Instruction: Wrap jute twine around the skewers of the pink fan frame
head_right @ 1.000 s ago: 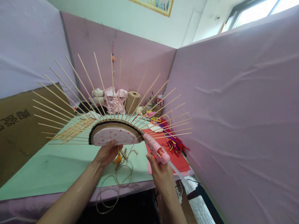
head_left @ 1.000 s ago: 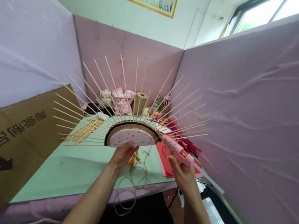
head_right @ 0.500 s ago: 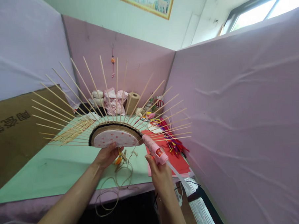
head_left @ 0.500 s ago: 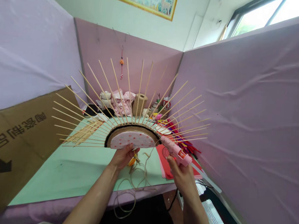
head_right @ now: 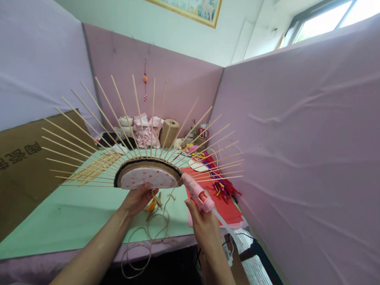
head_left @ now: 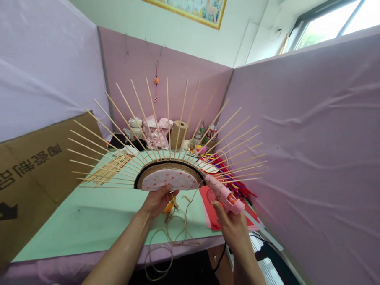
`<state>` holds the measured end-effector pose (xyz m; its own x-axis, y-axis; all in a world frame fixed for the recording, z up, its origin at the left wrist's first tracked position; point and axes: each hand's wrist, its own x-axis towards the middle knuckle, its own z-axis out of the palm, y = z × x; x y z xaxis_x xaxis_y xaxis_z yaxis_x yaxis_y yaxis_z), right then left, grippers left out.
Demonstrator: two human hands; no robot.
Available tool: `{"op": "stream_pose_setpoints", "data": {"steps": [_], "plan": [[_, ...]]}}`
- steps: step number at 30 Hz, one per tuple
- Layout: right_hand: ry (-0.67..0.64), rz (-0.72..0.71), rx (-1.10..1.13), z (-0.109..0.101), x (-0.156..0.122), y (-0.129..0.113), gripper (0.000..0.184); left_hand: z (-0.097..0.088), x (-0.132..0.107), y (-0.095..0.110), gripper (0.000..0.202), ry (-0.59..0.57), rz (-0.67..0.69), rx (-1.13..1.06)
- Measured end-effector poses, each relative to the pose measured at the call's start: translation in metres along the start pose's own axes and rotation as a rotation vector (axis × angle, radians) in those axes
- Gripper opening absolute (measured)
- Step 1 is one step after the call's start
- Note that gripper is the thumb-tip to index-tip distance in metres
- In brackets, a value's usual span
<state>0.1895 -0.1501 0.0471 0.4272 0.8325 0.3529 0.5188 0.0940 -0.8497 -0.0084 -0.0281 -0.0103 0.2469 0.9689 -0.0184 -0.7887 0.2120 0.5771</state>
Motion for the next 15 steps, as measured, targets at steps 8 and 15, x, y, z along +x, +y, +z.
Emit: {"op": "stream_pose_setpoints", "data": {"steps": [8, 15], "plan": [[-0.014, -0.01, 0.045, 0.004, 0.001, 0.006, 0.047, 0.007, -0.003, 0.001, 0.034, 0.008, -0.02, 0.065], [0.107, -0.077, 0.09, 0.002, 0.003, 0.014, 0.044, 0.009, -0.001, 0.001, 0.031, 0.063, 0.1, 0.023]]}}
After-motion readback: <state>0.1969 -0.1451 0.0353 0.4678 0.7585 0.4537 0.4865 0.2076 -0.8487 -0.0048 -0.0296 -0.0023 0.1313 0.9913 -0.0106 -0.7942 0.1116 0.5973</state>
